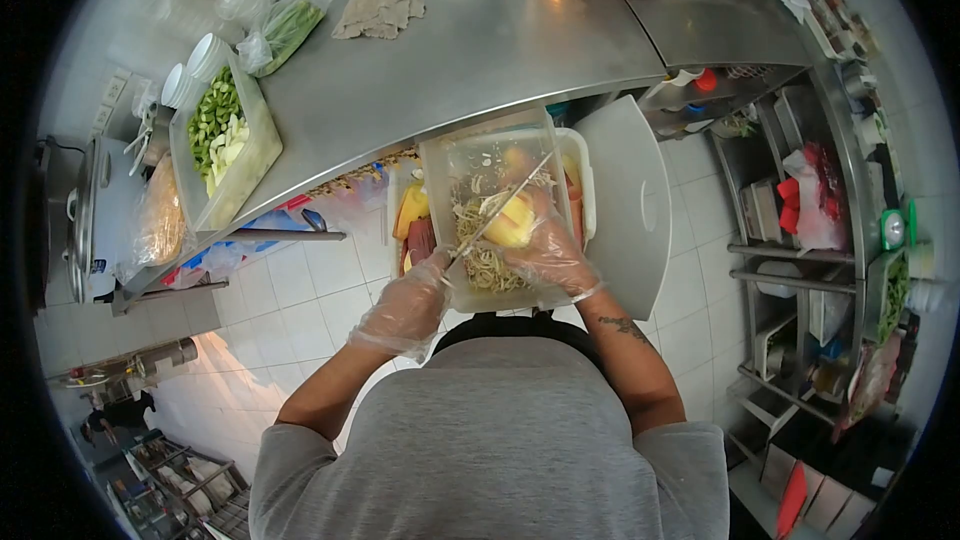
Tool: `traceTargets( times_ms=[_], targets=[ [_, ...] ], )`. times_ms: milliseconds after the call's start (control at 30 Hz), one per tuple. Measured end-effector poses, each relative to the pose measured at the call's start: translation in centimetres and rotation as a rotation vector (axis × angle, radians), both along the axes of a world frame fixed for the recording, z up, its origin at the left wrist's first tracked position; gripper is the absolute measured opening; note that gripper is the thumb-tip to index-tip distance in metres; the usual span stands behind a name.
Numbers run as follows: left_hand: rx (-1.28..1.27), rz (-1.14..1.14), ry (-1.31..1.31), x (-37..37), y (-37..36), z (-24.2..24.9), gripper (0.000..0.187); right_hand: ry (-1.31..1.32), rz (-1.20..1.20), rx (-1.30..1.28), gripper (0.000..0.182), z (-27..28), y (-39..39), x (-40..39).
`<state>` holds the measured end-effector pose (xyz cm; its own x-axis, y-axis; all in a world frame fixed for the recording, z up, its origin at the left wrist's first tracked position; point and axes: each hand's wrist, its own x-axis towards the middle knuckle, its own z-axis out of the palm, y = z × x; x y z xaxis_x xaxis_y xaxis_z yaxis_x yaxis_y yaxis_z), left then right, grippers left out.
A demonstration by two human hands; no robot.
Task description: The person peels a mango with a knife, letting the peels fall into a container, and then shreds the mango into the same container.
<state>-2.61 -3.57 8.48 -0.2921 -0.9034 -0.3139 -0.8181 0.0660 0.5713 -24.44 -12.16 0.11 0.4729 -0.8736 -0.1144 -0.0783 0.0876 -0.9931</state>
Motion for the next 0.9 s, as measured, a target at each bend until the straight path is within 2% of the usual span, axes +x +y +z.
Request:
traceTargets(
  times_ms=[233, 367, 500, 667, 767, 833, 900],
  targets=[
    [0.004, 0.008, -0.006, -0.4, 0.3, -0.4, 0.041, -0.106, -0.021, 0.005, 0.089, -0.5, 0.1, 0.1],
    [0.062, 0.018, -0.022, -0.6, 0.3, 0.4, 0.042, -0.236, -0.023, 0.104, 0.089, -0.7, 0.4, -0.1],
    [0.09, 0.03, 0.002, -0.6, 0.5, 0.1, 0.036, -0.253, -0.025, 0.11, 0.085, -1.6, 0.4, 0.0],
    [0.19, 0.034, -0.005, -1.4, -1.0, -0.6, 0.026, -0.116, 0.008, 0.021, 0.082, -1.6, 0.3, 0.2],
    [-0.001, 0.012, -0.005, -1.6, -1.0, -2.6, 0.025, 0.014, -0.018, -0.021, 0.08, -0.6, -0.2, 0.4],
    [0.112, 0.027, -0.02, -2.5, -2.0, -1.4, 0.024, 0.073, -0.072, -0.024, 0.077, 1.4, -0.3, 0.9],
    [0.162, 0.062, -0.028, -3.2, -3.1, -1.5, 0.024, 0.21, 0.015, -0.124, 0.075, 1.1, 0.1, 1.1]
  ],
)
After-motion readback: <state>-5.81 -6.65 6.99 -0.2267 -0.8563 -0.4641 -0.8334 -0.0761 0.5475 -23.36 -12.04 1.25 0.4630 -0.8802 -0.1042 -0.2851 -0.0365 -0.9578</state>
